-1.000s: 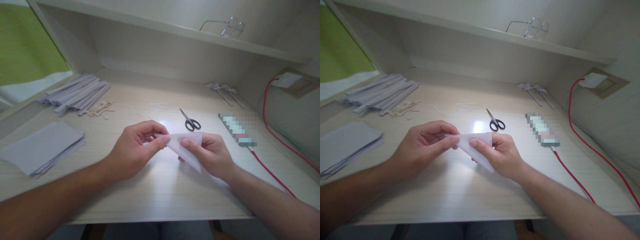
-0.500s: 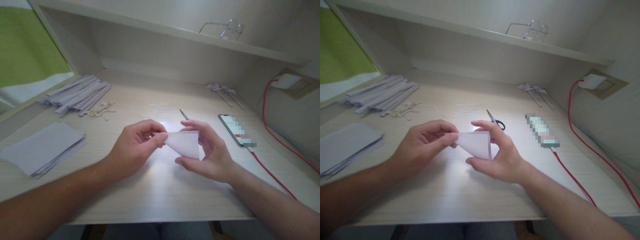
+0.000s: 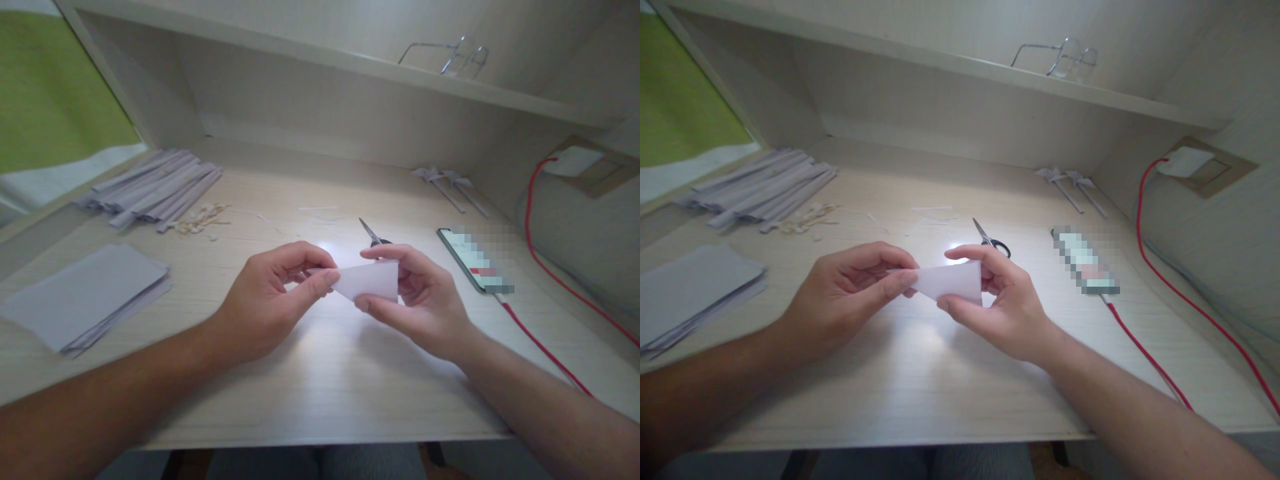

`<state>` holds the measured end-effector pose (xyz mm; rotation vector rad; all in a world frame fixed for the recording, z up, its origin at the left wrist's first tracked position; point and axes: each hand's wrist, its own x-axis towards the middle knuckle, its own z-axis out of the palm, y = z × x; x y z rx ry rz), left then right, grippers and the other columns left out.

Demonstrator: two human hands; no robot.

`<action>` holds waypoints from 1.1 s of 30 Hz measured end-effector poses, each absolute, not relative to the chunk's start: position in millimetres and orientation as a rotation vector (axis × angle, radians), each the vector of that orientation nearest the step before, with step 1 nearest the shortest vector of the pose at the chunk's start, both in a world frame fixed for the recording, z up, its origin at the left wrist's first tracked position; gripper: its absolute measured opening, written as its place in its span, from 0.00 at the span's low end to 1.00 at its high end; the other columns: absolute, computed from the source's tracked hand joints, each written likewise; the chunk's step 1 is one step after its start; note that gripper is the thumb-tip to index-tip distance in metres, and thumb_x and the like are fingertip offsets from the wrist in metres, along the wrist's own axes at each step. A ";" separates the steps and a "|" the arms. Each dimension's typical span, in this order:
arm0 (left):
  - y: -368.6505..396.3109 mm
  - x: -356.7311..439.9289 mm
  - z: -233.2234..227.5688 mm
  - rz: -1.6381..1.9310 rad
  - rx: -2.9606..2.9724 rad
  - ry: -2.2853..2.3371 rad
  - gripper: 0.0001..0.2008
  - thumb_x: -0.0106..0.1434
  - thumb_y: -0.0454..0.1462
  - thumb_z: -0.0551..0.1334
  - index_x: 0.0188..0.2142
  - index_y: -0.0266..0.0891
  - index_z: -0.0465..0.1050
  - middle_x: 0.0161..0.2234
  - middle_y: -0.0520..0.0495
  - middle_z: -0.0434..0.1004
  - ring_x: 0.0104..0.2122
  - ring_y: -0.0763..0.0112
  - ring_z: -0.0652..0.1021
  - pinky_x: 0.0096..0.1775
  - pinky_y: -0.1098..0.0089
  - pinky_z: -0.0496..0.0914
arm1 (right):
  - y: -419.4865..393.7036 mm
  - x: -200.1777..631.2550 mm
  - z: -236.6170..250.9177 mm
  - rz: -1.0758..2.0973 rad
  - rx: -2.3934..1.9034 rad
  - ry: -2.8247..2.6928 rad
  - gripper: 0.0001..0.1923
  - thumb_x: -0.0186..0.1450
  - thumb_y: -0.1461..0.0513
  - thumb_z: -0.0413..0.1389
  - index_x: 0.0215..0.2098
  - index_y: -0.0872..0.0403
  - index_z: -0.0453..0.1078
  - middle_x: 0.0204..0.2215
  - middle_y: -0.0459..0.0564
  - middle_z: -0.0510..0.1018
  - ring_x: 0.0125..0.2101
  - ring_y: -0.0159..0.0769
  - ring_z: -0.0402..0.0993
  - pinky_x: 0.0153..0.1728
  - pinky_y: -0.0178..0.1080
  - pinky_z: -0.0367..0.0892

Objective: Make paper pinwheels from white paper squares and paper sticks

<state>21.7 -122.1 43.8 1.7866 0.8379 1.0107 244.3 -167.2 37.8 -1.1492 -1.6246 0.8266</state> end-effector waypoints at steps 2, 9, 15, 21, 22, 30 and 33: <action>-122.5 21.5 44.3 1.006 1.814 0.840 0.07 0.66 0.41 0.67 0.38 0.40 0.79 0.33 0.50 0.81 0.34 0.69 0.79 0.37 0.71 0.71 | -166.7 244.1 38.5 0.829 -1.152 -1.617 0.24 0.59 0.62 0.70 0.53 0.49 0.73 0.37 0.47 0.79 0.31 0.34 0.75 0.30 0.36 0.72; -127.7 21.4 48.8 0.980 1.987 0.817 0.03 0.67 0.37 0.65 0.37 0.41 0.78 0.33 0.51 0.81 0.33 0.71 0.78 0.37 0.72 0.71 | -167.9 244.3 40.8 0.859 -1.231 -1.683 0.09 0.63 0.57 0.67 0.37 0.54 0.79 0.29 0.49 0.82 0.26 0.34 0.75 0.24 0.35 0.67; -125.3 23.4 46.2 1.032 1.853 0.851 0.06 0.64 0.40 0.68 0.38 0.40 0.78 0.34 0.50 0.82 0.34 0.69 0.79 0.37 0.71 0.73 | -171.4 242.0 42.3 0.664 -1.234 -1.746 0.07 0.65 0.58 0.65 0.33 0.54 0.79 0.24 0.46 0.79 0.21 0.30 0.69 0.21 0.34 0.63; -124.0 23.9 46.6 1.002 1.700 0.879 0.07 0.63 0.41 0.70 0.36 0.40 0.80 0.29 0.50 0.82 0.30 0.70 0.79 0.33 0.72 0.72 | -173.1 242.3 39.9 0.554 -1.229 -1.704 0.07 0.65 0.58 0.65 0.32 0.53 0.78 0.25 0.46 0.80 0.23 0.31 0.71 0.22 0.34 0.64; -124.8 23.8 47.4 1.012 1.703 0.875 0.07 0.63 0.41 0.70 0.36 0.40 0.80 0.30 0.50 0.82 0.30 0.71 0.79 0.33 0.72 0.72 | -172.9 242.2 39.9 0.556 -1.231 -1.705 0.07 0.65 0.58 0.65 0.32 0.53 0.78 0.25 0.46 0.80 0.23 0.31 0.72 0.23 0.34 0.64; -127.9 24.3 51.3 1.053 1.738 0.851 0.04 0.63 0.38 0.70 0.34 0.39 0.80 0.29 0.51 0.82 0.29 0.73 0.79 0.32 0.74 0.72 | -171.8 241.5 42.1 0.603 -1.250 -1.725 0.08 0.66 0.58 0.65 0.32 0.54 0.79 0.24 0.46 0.80 0.23 0.30 0.71 0.23 0.33 0.63; -127.4 24.0 50.4 1.050 1.722 0.835 0.04 0.63 0.38 0.70 0.34 0.39 0.80 0.29 0.52 0.82 0.29 0.74 0.79 0.32 0.75 0.72 | -172.2 242.0 42.4 0.602 -1.249 -1.732 0.08 0.66 0.58 0.64 0.32 0.54 0.79 0.24 0.45 0.79 0.22 0.29 0.71 0.22 0.33 0.63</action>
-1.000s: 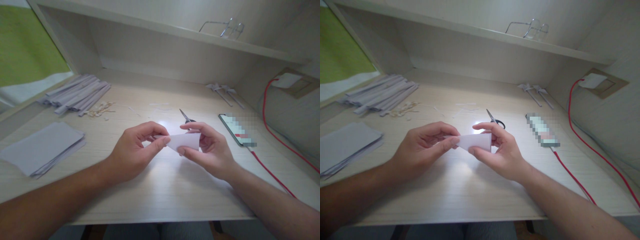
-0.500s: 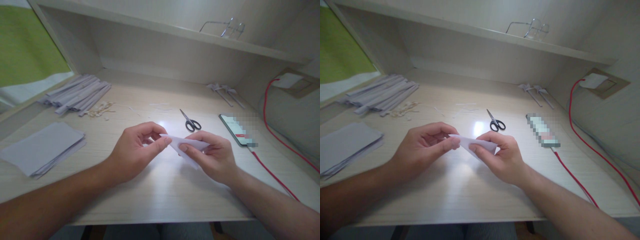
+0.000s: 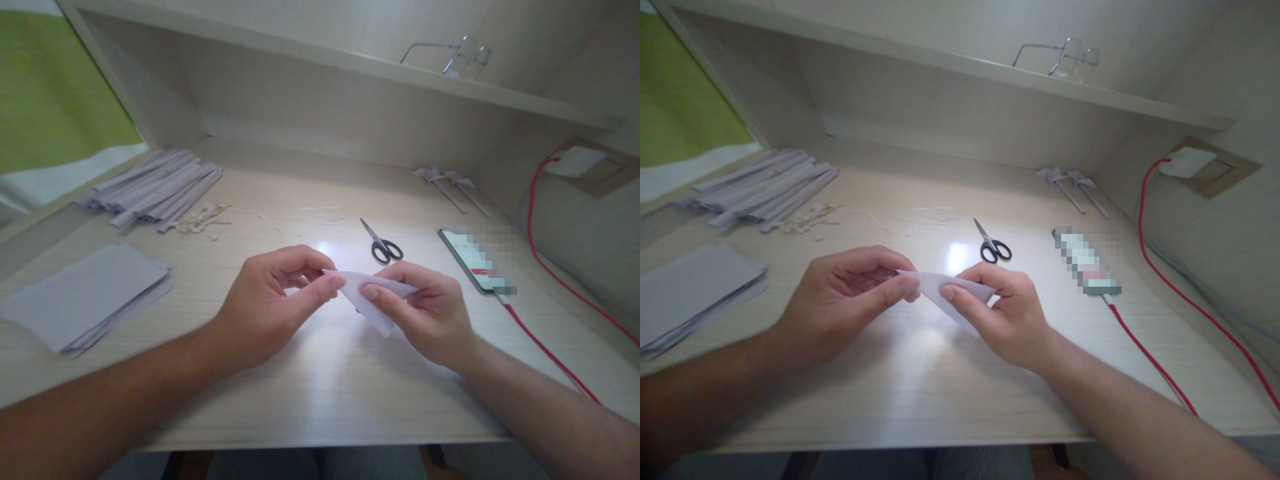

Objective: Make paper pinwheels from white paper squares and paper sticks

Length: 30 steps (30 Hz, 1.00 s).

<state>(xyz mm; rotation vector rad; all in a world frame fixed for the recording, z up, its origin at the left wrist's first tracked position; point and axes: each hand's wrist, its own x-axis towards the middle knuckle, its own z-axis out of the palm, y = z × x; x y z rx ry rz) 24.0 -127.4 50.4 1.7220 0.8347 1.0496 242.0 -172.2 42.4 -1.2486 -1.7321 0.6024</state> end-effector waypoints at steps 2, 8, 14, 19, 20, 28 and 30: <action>-126.9 23.9 49.6 1.043 1.696 0.820 0.04 0.63 0.37 0.70 0.34 0.39 0.80 0.29 0.53 0.83 0.29 0.75 0.79 0.32 0.76 0.72 | -172.4 242.2 42.4 0.601 -1.245 -1.729 0.09 0.66 0.58 0.64 0.31 0.54 0.79 0.23 0.45 0.79 0.22 0.28 0.70 0.21 0.32 0.61; -125.6 25.0 48.5 1.028 1.611 0.762 0.01 0.62 0.35 0.70 0.35 0.40 0.81 0.29 0.54 0.83 0.30 0.76 0.81 0.34 0.79 0.73 | -173.0 241.9 42.0 0.599 -1.241 -1.716 0.09 0.66 0.58 0.64 0.29 0.54 0.78 0.20 0.42 0.76 0.20 0.26 0.68 0.19 0.30 0.59; -125.1 26.0 49.0 1.027 1.603 0.758 0.01 0.62 0.34 0.71 0.35 0.39 0.81 0.29 0.54 0.83 0.30 0.76 0.81 0.34 0.80 0.74 | -171.4 241.3 41.4 0.572 -1.231 -1.716 0.09 0.66 0.59 0.64 0.30 0.54 0.78 0.21 0.42 0.76 0.20 0.26 0.68 0.20 0.31 0.59; -125.2 26.1 49.8 1.025 1.601 0.762 0.02 0.62 0.35 0.70 0.34 0.39 0.81 0.28 0.53 0.83 0.29 0.76 0.81 0.34 0.79 0.74 | -171.1 241.8 40.4 0.569 -1.216 -1.726 0.08 0.67 0.60 0.64 0.30 0.54 0.78 0.21 0.42 0.76 0.21 0.25 0.68 0.20 0.30 0.58; -125.3 26.0 49.9 1.025 1.602 0.762 0.02 0.62 0.35 0.70 0.34 0.39 0.81 0.28 0.53 0.83 0.29 0.76 0.81 0.34 0.79 0.74 | -171.2 242.1 40.3 0.567 -1.213 -1.727 0.08 0.67 0.60 0.64 0.30 0.54 0.78 0.21 0.42 0.76 0.21 0.25 0.68 0.20 0.30 0.58; -124.9 25.0 50.3 1.020 1.605 0.762 0.03 0.63 0.36 0.70 0.33 0.38 0.81 0.28 0.53 0.83 0.29 0.76 0.81 0.34 0.79 0.74 | -172.3 242.0 41.4 0.569 -1.226 -1.725 0.10 0.67 0.59 0.63 0.29 0.54 0.78 0.20 0.42 0.76 0.20 0.25 0.68 0.19 0.31 0.58; -125.0 25.4 50.6 1.020 1.601 0.762 0.03 0.63 0.35 0.70 0.33 0.38 0.81 0.27 0.53 0.83 0.29 0.76 0.81 0.34 0.79 0.74 | -171.9 241.8 41.5 0.558 -1.226 -1.730 0.10 0.67 0.59 0.63 0.30 0.54 0.78 0.20 0.43 0.77 0.20 0.26 0.68 0.20 0.31 0.59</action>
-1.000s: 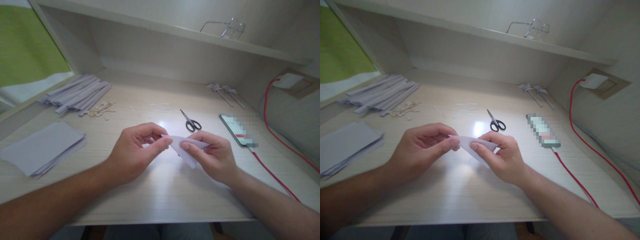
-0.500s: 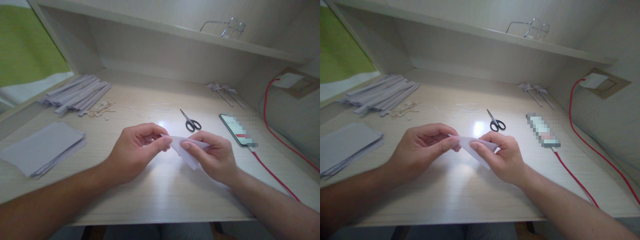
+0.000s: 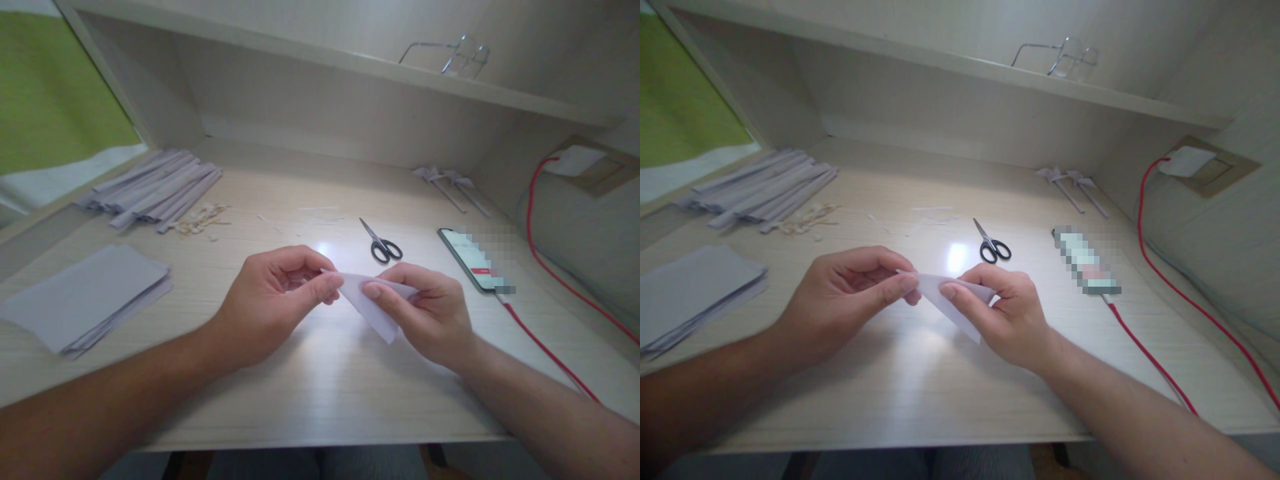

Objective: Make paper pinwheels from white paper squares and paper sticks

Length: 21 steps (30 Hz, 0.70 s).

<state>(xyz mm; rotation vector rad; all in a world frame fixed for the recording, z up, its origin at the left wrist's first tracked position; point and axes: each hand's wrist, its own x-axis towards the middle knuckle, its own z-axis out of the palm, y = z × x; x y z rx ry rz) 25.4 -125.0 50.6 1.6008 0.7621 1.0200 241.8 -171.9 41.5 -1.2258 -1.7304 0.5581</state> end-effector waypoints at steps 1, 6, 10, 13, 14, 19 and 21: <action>-125.1 25.6 50.6 1.020 1.600 0.763 0.03 0.63 0.35 0.70 0.33 0.38 0.81 0.27 0.53 0.83 0.29 0.76 0.81 0.33 0.79 0.74 | -171.7 241.8 41.5 0.552 -1.224 -1.734 0.09 0.67 0.59 0.63 0.30 0.54 0.78 0.21 0.43 0.77 0.20 0.26 0.69 0.20 0.31 0.60; -125.5 25.4 50.1 1.019 1.605 0.758 0.03 0.63 0.35 0.70 0.33 0.39 0.81 0.27 0.53 0.83 0.29 0.76 0.81 0.34 0.79 0.74 | -171.3 242.2 41.4 0.539 -1.214 -1.740 0.07 0.67 0.60 0.64 0.31 0.54 0.79 0.22 0.43 0.78 0.22 0.26 0.70 0.21 0.31 0.60; -125.7 24.4 50.4 1.022 1.598 0.758 0.02 0.62 0.35 0.70 0.33 0.39 0.81 0.27 0.53 0.83 0.29 0.76 0.81 0.33 0.79 0.74 | -172.0 242.3 42.2 0.544 -1.218 -1.738 0.09 0.67 0.60 0.64 0.30 0.54 0.78 0.21 0.42 0.77 0.20 0.26 0.69 0.20 0.31 0.59; -125.5 24.7 50.8 1.020 1.596 0.759 0.03 0.62 0.35 0.70 0.32 0.38 0.81 0.27 0.53 0.83 0.29 0.76 0.81 0.33 0.79 0.74 | -172.7 242.2 42.7 0.556 -1.219 -1.735 0.10 0.67 0.60 0.63 0.28 0.54 0.78 0.19 0.42 0.76 0.20 0.25 0.68 0.19 0.30 0.58; -125.3 24.9 50.9 1.016 1.596 0.761 0.03 0.63 0.35 0.70 0.32 0.38 0.80 0.27 0.53 0.83 0.29 0.76 0.81 0.34 0.79 0.74 | -172.8 242.0 42.8 0.557 -1.220 -1.735 0.10 0.67 0.60 0.63 0.28 0.54 0.78 0.19 0.42 0.76 0.19 0.25 0.67 0.19 0.30 0.58; -125.1 24.4 51.6 1.008 1.602 0.772 0.04 0.63 0.36 0.70 0.32 0.38 0.80 0.27 0.52 0.82 0.29 0.74 0.80 0.34 0.77 0.75 | -172.0 241.3 43.6 0.542 -1.225 -1.742 0.10 0.67 0.59 0.63 0.28 0.54 0.79 0.20 0.43 0.77 0.20 0.26 0.68 0.20 0.31 0.59; -125.2 24.0 52.2 1.004 1.603 0.781 0.05 0.63 0.37 0.70 0.32 0.38 0.80 0.26 0.51 0.82 0.29 0.73 0.80 0.34 0.75 0.75 | -171.6 241.4 43.8 0.542 -1.228 -1.744 0.10 0.67 0.59 0.63 0.29 0.54 0.80 0.21 0.44 0.78 0.20 0.27 0.69 0.20 0.32 0.60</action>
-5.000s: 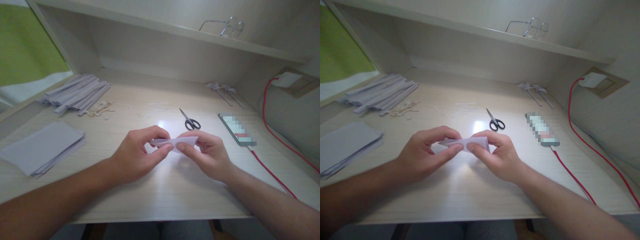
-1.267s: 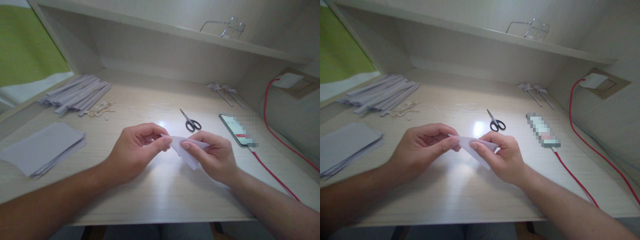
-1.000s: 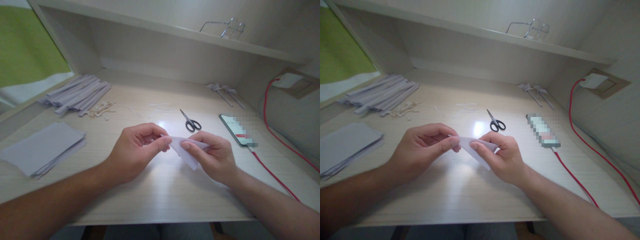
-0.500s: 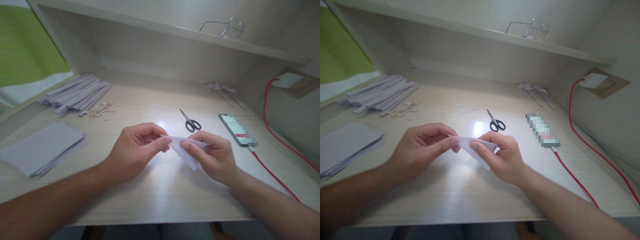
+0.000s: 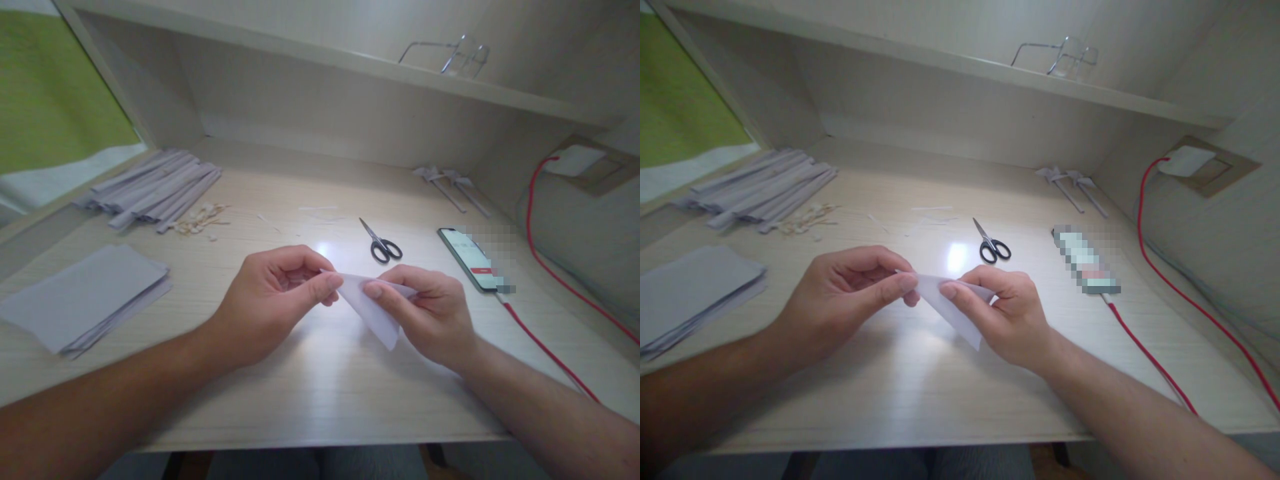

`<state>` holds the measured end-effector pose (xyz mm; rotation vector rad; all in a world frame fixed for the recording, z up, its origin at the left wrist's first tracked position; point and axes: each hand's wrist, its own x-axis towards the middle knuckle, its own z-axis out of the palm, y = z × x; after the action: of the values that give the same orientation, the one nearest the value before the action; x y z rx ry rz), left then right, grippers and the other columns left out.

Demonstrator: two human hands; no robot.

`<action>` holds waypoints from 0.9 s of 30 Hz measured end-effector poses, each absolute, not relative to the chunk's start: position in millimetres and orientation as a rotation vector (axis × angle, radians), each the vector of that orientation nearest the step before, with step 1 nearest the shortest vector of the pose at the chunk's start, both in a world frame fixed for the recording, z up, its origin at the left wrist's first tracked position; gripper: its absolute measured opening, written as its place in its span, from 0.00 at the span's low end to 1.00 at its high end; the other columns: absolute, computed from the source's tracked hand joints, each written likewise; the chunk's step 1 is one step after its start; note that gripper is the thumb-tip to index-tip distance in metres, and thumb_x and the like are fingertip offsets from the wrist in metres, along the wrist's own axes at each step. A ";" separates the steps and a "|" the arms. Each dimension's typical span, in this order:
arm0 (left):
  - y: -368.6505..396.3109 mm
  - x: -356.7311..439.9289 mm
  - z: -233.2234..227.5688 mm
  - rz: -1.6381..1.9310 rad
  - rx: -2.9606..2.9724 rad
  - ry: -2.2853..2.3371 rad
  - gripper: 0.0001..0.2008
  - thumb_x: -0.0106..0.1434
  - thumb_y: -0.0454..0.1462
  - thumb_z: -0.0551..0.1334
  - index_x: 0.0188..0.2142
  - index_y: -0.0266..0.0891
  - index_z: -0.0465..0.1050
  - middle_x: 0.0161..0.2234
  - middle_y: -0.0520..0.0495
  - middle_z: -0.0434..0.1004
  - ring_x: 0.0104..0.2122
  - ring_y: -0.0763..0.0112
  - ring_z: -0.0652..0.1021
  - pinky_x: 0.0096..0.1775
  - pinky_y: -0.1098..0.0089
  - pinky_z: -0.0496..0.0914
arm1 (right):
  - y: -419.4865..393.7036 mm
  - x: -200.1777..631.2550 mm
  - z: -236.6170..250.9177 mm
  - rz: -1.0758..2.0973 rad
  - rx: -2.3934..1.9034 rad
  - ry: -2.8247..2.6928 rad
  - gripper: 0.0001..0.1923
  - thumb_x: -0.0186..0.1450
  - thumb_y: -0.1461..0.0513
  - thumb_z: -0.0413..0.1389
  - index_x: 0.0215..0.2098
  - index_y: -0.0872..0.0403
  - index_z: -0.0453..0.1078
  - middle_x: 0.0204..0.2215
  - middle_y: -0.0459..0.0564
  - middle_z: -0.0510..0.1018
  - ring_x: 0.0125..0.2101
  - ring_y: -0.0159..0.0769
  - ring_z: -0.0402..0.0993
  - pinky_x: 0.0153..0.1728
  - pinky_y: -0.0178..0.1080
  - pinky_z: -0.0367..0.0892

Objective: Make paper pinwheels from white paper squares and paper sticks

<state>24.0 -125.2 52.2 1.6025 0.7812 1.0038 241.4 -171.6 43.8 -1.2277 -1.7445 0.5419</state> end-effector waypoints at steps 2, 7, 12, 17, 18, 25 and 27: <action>-125.4 24.0 52.7 0.999 1.606 0.788 0.05 0.63 0.37 0.70 0.31 0.38 0.80 0.26 0.51 0.82 0.28 0.72 0.80 0.34 0.74 0.75 | -171.5 241.7 43.6 0.543 -1.235 -1.744 0.10 0.67 0.59 0.63 0.29 0.54 0.80 0.21 0.45 0.79 0.21 0.28 0.70 0.20 0.32 0.60; -126.0 24.4 53.7 0.991 1.604 0.793 0.05 0.63 0.37 0.69 0.31 0.39 0.80 0.26 0.50 0.82 0.29 0.70 0.81 0.34 0.72 0.75 | -171.6 242.4 43.0 0.541 -1.240 -1.745 0.11 0.67 0.58 0.63 0.29 0.54 0.80 0.21 0.45 0.79 0.20 0.28 0.70 0.20 0.33 0.60; -125.9 24.8 54.4 0.980 1.602 0.796 0.06 0.63 0.37 0.70 0.29 0.38 0.80 0.25 0.51 0.82 0.28 0.72 0.80 0.34 0.73 0.75 | -172.3 242.4 43.6 0.529 -1.226 -1.753 0.10 0.67 0.59 0.64 0.29 0.54 0.79 0.20 0.44 0.78 0.20 0.27 0.70 0.20 0.32 0.60; -125.9 24.9 54.9 0.976 1.592 0.802 0.06 0.62 0.36 0.70 0.29 0.39 0.81 0.25 0.52 0.82 0.27 0.73 0.80 0.34 0.74 0.74 | -172.6 242.9 43.6 0.499 -1.224 -1.761 0.10 0.67 0.59 0.63 0.29 0.54 0.80 0.21 0.44 0.79 0.20 0.28 0.69 0.20 0.33 0.60; -125.8 24.6 55.2 0.975 1.592 0.802 0.06 0.62 0.36 0.70 0.29 0.39 0.81 0.25 0.52 0.82 0.27 0.73 0.80 0.33 0.74 0.74 | -172.4 243.2 43.4 0.499 -1.226 -1.760 0.10 0.67 0.59 0.63 0.30 0.54 0.80 0.21 0.45 0.79 0.20 0.28 0.69 0.20 0.33 0.60; -121.6 22.6 52.1 0.910 1.564 0.783 0.07 0.62 0.38 0.70 0.29 0.38 0.79 0.23 0.52 0.79 0.25 0.73 0.77 0.31 0.74 0.72 | -170.9 242.5 42.2 0.544 -1.207 -1.763 0.10 0.68 0.58 0.63 0.30 0.53 0.80 0.22 0.45 0.80 0.22 0.29 0.70 0.21 0.33 0.61; -120.0 23.6 47.4 0.814 1.589 0.754 0.07 0.62 0.40 0.70 0.32 0.38 0.79 0.23 0.53 0.78 0.24 0.73 0.75 0.28 0.74 0.69 | -170.5 241.4 41.9 0.572 -1.205 -1.756 0.11 0.68 0.57 0.63 0.30 0.53 0.80 0.22 0.45 0.79 0.22 0.29 0.70 0.21 0.33 0.60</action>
<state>23.6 -120.0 47.4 1.5892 0.7540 0.8142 241.4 -170.5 41.9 -1.2054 -1.7557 0.5725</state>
